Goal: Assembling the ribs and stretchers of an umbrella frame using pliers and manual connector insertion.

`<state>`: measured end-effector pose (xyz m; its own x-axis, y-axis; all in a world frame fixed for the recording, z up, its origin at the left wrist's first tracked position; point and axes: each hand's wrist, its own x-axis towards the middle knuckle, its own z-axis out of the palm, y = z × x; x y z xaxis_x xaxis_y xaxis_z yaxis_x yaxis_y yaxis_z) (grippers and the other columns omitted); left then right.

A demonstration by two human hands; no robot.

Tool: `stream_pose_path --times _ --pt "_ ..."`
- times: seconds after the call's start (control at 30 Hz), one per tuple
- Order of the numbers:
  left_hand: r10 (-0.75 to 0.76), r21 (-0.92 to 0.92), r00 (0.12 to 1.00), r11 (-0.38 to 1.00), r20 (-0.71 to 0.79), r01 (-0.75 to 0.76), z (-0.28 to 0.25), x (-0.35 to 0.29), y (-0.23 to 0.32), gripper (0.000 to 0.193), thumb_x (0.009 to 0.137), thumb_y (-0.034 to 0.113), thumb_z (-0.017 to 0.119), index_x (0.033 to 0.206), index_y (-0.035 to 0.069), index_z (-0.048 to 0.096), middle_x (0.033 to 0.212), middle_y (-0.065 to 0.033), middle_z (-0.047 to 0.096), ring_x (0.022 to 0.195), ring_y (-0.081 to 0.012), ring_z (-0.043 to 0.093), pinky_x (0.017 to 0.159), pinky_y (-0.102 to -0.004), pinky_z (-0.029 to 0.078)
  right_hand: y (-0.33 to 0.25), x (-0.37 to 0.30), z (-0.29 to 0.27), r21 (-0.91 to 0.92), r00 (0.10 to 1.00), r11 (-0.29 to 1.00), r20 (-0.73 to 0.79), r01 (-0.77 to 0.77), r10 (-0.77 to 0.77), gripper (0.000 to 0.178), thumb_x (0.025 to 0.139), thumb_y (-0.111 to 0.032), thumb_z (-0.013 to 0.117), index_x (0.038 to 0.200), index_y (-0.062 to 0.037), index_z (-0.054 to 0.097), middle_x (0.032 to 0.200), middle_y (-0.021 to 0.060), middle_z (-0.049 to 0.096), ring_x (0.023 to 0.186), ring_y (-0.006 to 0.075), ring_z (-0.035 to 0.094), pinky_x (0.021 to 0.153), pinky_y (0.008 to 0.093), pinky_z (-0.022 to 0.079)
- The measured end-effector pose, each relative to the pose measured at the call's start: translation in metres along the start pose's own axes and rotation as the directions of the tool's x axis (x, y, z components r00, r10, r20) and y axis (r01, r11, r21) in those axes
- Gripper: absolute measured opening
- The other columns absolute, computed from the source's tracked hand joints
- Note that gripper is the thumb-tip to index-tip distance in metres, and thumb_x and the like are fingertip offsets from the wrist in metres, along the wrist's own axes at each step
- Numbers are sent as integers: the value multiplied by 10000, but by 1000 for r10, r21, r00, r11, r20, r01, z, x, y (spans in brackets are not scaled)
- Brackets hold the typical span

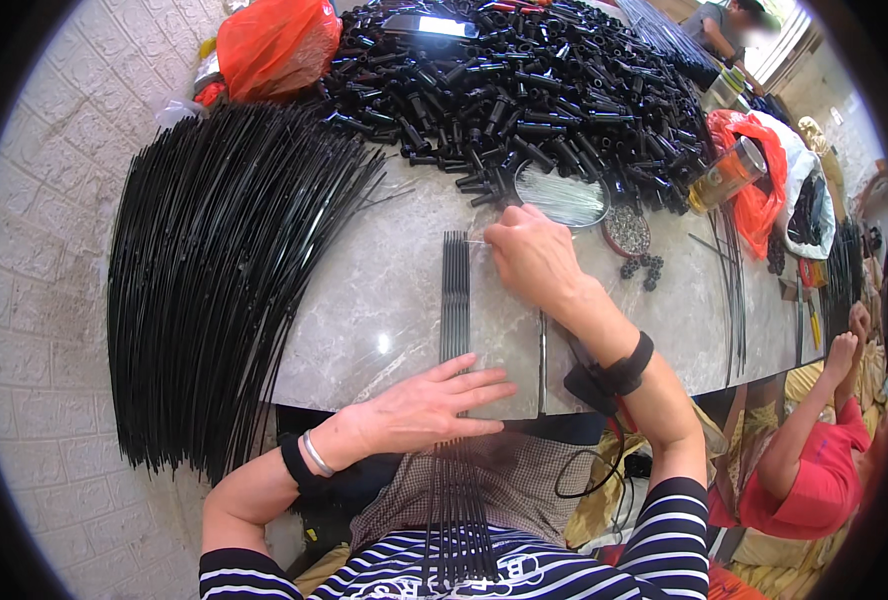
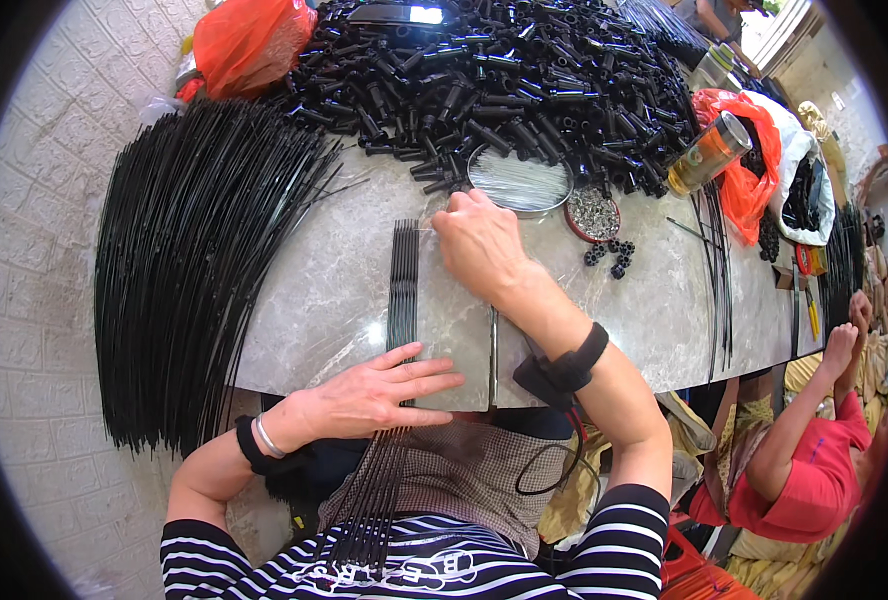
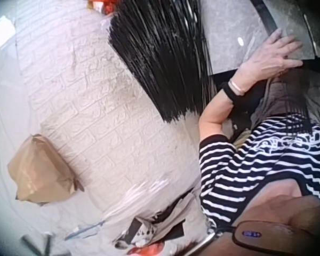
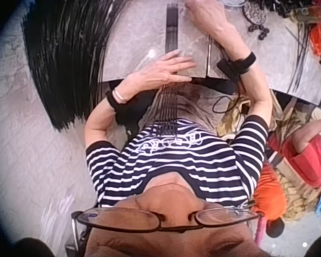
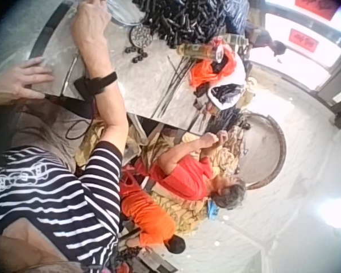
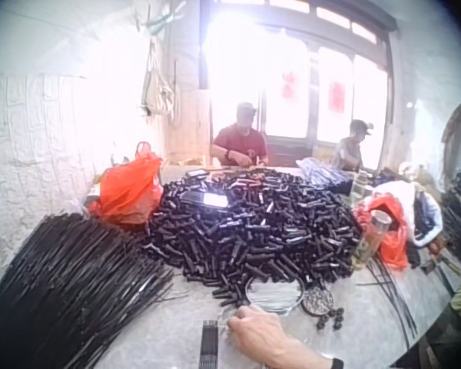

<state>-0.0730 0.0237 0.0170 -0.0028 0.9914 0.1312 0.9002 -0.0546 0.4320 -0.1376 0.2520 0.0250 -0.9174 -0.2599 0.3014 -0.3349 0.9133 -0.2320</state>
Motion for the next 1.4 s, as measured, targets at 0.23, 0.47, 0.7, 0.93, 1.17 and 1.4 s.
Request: stream_pose_path --times 0.23,0.47,0.7,0.93,1.17,1.4 --pt "-29 41 1000 999 7 29 -1 1 3 485 739 86 609 1210 202 598 1465 -87 393 1380 -258 342 1152 -472 267 -3 -2 -3 100 992 988 62 -120 114 175 783 -82 545 861 -61 701 820 137 634 840 344 618 742 436 494" --pt "-25 23 1000 999 -1 25 -1 2 2 489 738 91 616 1213 207 597 1467 -87 391 1379 -257 342 1150 -472 270 -2 -3 3 78 997 995 -32 -65 68 162 779 -92 571 861 -73 709 833 115 629 861 320 606 752 416 488" --pt "2 19 1000 1000 -13 -2 3 1 -1 463 739 111 639 1195 173 596 1452 -104 392 1391 -255 314 1154 -515 223 9 2 5 107 1000 994 -26 -4 7 181 765 -66 554 843 -64 717 856 117 637 899 301 605 749 408 502" --pt "-77 36 997 996 9 76 -2 -1 4 480 777 104 631 1218 287 586 1471 -5 402 1385 -184 349 1151 -584 169 3 -1 3 106 999 994 -17 -39 41 161 790 -71 556 858 -60 701 854 122 637 894 319 605 773 408 491" --pt "-66 33 998 997 24 65 -3 1 4 473 775 100 633 1210 281 594 1471 -11 404 1379 -192 363 1148 -581 177 -1 0 8 201 993 972 4 -119 121 160 734 -42 567 823 -52 699 834 118 612 883 304 588 765 414 486" --pt "-70 16 997 997 33 69 -4 1 4 497 752 71 646 1202 277 597 1482 -11 386 1391 -195 340 1147 -576 190 6 3 9 96 998 995 -69 8 -2 162 803 -57 547 870 -57 695 868 129 627 896 342 601 775 419 478"
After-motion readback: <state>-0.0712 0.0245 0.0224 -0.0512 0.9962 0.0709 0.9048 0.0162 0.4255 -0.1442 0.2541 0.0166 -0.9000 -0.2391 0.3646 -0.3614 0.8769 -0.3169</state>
